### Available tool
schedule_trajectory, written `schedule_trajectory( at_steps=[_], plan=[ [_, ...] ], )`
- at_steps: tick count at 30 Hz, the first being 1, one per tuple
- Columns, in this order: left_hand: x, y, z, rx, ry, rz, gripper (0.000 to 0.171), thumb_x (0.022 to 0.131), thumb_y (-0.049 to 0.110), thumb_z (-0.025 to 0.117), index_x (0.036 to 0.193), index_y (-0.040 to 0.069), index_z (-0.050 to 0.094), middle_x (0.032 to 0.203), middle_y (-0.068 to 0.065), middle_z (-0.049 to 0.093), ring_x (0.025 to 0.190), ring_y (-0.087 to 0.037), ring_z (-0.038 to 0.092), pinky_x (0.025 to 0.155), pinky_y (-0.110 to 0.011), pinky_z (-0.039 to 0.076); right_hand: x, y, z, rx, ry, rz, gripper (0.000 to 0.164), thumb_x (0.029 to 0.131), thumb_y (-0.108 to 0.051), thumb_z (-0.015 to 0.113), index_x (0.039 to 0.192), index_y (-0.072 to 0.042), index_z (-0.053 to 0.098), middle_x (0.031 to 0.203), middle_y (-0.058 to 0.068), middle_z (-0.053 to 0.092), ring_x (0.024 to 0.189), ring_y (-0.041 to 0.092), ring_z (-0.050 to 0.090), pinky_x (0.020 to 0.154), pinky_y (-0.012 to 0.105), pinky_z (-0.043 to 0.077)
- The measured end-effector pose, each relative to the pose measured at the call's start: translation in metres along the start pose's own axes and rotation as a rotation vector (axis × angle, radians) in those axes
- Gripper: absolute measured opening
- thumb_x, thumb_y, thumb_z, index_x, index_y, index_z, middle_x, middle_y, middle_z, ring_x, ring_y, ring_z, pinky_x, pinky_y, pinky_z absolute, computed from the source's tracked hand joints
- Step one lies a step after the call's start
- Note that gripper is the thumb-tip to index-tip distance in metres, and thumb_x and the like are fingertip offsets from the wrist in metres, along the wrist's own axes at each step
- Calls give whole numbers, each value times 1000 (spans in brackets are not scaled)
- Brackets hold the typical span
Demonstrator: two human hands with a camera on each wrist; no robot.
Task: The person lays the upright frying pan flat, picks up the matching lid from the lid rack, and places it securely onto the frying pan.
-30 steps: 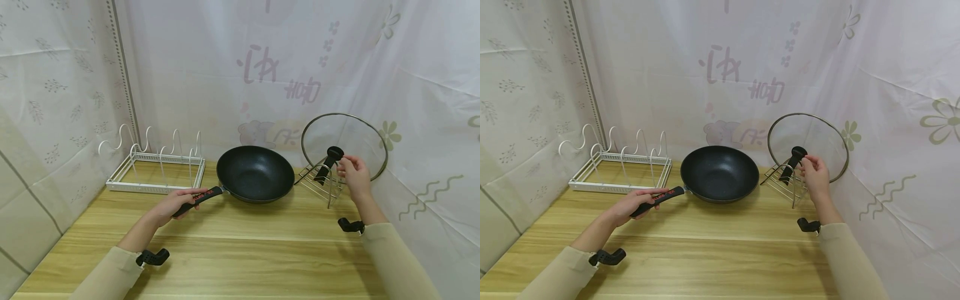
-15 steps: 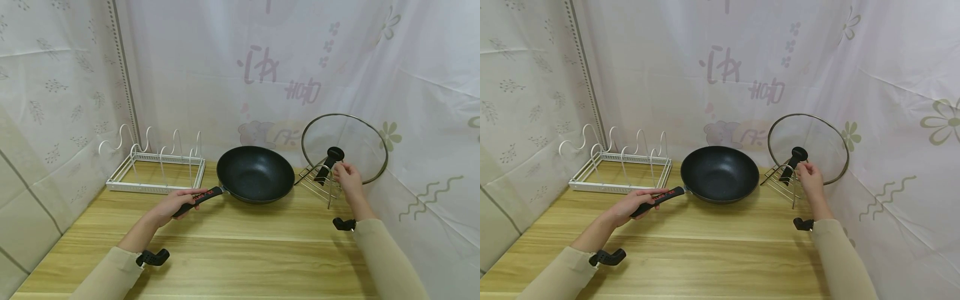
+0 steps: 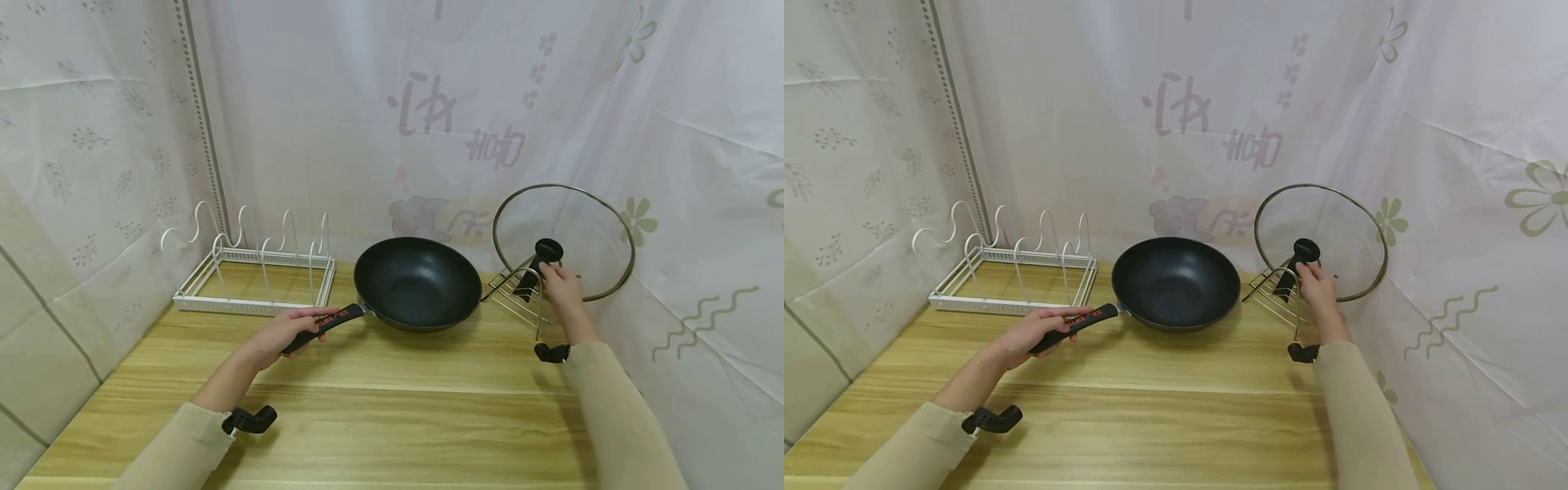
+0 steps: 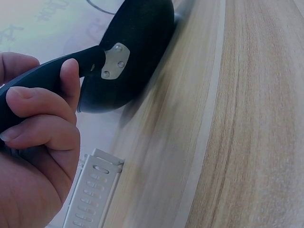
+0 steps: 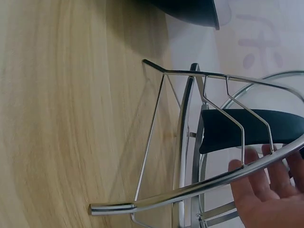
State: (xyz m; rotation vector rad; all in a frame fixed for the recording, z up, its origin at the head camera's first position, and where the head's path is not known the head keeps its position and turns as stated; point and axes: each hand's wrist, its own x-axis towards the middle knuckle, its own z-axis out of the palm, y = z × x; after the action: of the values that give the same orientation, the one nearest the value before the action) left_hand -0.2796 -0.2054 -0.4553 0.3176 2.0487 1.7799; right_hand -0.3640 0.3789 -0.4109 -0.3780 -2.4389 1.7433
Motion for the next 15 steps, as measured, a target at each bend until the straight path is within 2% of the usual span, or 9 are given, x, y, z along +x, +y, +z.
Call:
schedule_trajectory(
  at_steps=[3, 5, 7, 9, 11, 12, 15],
  plan=[
    [0, -1, 0, 3, -4, 0, 59, 103, 10, 53, 162, 11, 55, 102, -11, 78, 56, -9, 42, 49, -21, 34, 4, -1, 1, 100, -60, 28, 83, 114, -54, 45, 177, -9, 15, 183, 19, 17, 169, 37, 23, 134, 57, 31],
    [0, -1, -1, 2, -6, -3, 59, 104, 10, 52, 162, 11, 55, 102, -11, 77, 56, -8, 41, 49, -21, 34, 6, -2, 2, 158, -94, 49, 82, 114, -52, 46, 178, -13, 13, 184, 13, 16, 169, 30, 24, 135, 55, 28],
    [0, 0, -1, 1, -12, -2, 58, 105, 11, 52, 163, 11, 54, 103, -10, 77, 55, -8, 40, 49, -21, 33, 8, -3, 2, 214, -120, 69, 80, 114, -51, 46, 178, -16, 14, 182, 10, 24, 162, 24, 35, 134, 53, 30],
    [-1, 0, -2, 1, -18, -1, 58, 106, 11, 51, 164, 12, 53, 103, -10, 76, 55, -8, 39, 49, -21, 33, 9, -3, 1, 232, -133, 84, 77, 114, -51, 47, 178, -18, 17, 171, 6, 40, 148, 18, 48, 131, 51, 34],
    [-1, 0, -2, -1, -21, -3, 58, 106, 12, 51, 164, 12, 53, 102, -8, 76, 55, -8, 39, 49, -21, 33, 9, -5, 1, 243, -149, 92, 74, 115, -50, 47, 177, -18, 23, 158, -4, 50, 131, 10, 56, 125, 48, 40],
    [-1, 0, -2, -1, -21, -3, 58, 106, 11, 51, 164, 12, 53, 102, -8, 76, 55, -8, 39, 50, -21, 33, 9, -5, 0, 249, -158, 92, 71, 115, -49, 48, 176, -18, 27, 150, -10, 53, 124, 6, 58, 121, 46, 42],
    [0, 0, -2, 9, -22, -1, 59, 105, 11, 52, 164, 11, 53, 100, -6, 76, 56, -8, 39, 50, -21, 33, 9, -8, 0, 306, -209, 85, 61, 116, -44, 48, 171, -18, 37, 141, -11, 59, 113, 2, 66, 113, 37, 50]
  ],
)
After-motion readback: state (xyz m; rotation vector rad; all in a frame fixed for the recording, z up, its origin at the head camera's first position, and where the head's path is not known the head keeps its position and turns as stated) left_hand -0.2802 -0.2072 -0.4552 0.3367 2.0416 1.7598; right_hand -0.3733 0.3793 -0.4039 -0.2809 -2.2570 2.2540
